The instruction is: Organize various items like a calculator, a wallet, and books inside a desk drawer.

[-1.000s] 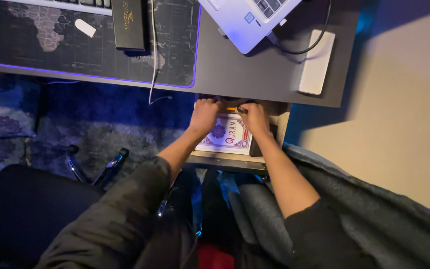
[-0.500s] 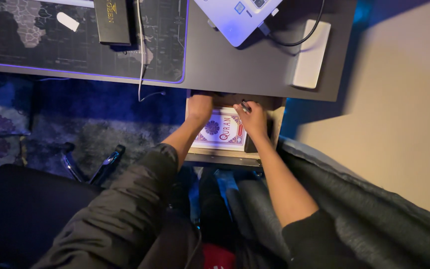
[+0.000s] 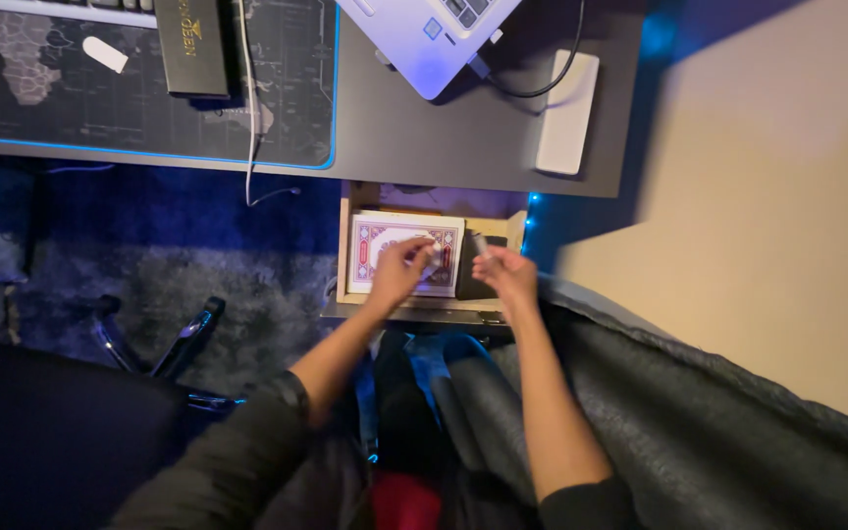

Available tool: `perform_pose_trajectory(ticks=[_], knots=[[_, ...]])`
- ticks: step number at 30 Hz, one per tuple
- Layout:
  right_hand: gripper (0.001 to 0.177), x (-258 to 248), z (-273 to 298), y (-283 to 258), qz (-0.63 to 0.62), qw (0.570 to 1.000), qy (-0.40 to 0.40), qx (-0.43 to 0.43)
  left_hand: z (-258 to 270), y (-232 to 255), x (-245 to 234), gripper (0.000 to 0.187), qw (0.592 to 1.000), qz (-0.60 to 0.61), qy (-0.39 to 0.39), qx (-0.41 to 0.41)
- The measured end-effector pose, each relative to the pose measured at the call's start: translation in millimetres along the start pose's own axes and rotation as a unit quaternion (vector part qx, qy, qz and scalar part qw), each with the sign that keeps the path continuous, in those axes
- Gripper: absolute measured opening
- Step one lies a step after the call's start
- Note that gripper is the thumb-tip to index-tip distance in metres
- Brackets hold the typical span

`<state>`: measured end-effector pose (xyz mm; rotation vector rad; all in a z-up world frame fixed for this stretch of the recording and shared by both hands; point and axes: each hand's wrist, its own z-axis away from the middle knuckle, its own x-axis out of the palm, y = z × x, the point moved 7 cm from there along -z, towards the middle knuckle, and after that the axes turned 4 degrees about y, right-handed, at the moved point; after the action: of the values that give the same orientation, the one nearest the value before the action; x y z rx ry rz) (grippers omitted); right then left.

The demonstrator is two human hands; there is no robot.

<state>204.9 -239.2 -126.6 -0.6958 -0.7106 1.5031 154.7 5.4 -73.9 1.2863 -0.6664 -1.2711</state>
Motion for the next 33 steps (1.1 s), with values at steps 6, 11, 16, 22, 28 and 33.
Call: perform_pose_trajectory(ticks=[6,11,16,22,28,33], knots=[[0.029,27.8,40.3,21.0,-0.054,0.995,-0.044,0.077,17.9,-26.4,58.5,0.028,0.972,0.186,-0.041,-0.136],[0.026,25.5,42.9,23.2,0.007,1.000,-0.020,0.004,13.3,-23.3,57.4,0.023,0.985,0.130,-0.048,-0.108],[0.025,15.7,26.4,23.7,0.054,0.996,-0.008,-0.077,3.0,14.1,44.5,0.019,0.995,0.040,-0.081,-0.048],[0.025,31.5,62.0,-73.4,0.302,0.913,0.091,-0.259,-14.3,18.1,44.7,0.014,0.999,0.011,-0.035,-0.014],[0.025,56.8,66.7,-112.3,0.455,0.788,0.058,-0.411,-19.6,18.8,40.2,0.014,0.997,0.023,-0.016,-0.078],[0.024,63.6,48.6,-101.8,0.462,0.812,-0.035,-0.355,-21.2,1.5,46.9,0.016,0.992,0.059,-0.026,-0.105]])
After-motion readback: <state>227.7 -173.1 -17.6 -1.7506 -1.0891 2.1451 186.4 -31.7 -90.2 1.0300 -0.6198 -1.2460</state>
